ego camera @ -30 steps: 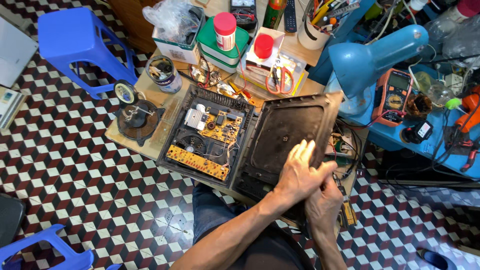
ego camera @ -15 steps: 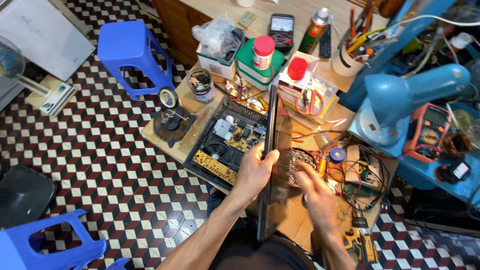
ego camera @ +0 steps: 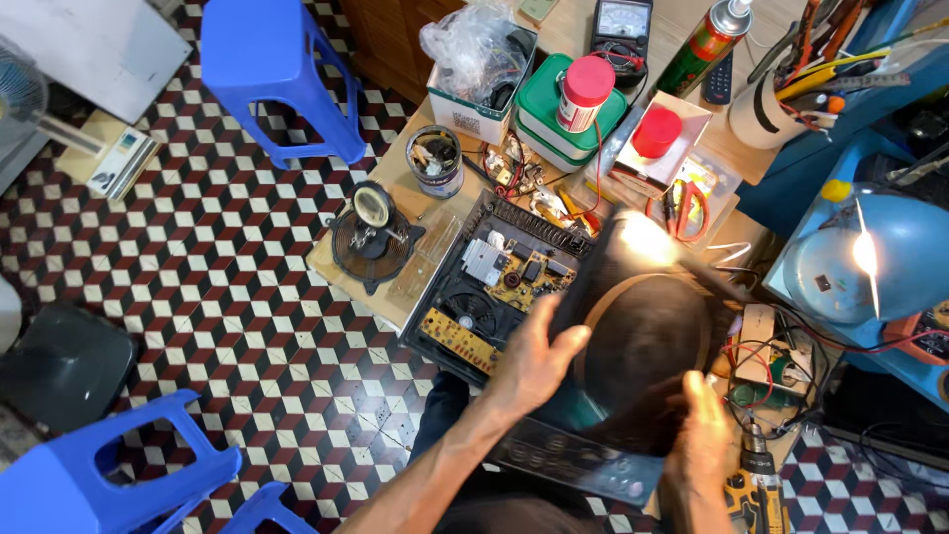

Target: The person searches through a container of screws, selects a screw, and uses a power drill to fasten it into the internal circuit board of a disassembled induction cooktop. They then place the cooktop's glass top back onto the chassis and flip the unit over to continue securing the casing with the drill.

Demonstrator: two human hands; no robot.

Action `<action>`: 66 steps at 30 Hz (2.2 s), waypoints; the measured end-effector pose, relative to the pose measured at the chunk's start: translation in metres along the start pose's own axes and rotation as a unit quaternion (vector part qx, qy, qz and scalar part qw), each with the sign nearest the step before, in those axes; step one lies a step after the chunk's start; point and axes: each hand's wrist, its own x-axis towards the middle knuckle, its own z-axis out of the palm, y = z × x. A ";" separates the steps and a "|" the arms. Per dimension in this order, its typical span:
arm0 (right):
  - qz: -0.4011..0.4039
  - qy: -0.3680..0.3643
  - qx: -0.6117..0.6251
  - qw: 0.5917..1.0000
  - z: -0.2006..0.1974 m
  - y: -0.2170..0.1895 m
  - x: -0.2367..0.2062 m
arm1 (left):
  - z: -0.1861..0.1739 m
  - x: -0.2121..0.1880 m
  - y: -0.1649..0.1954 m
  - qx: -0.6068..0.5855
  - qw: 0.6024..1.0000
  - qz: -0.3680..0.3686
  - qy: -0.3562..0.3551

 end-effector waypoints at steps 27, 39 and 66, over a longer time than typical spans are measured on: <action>0.000 0.102 -0.178 0.979 0.239 0.027 -0.022 | -0.123 0.131 -0.198 0.202 0.967 -0.154 0.034; -0.029 0.047 -0.129 0.990 0.232 0.040 -0.015 | -0.129 0.124 -0.212 0.204 0.969 -0.141 -0.013; -0.328 -0.029 -0.447 0.832 0.240 -0.012 0.076 | -0.188 0.001 -0.196 0.149 0.893 -0.422 0.041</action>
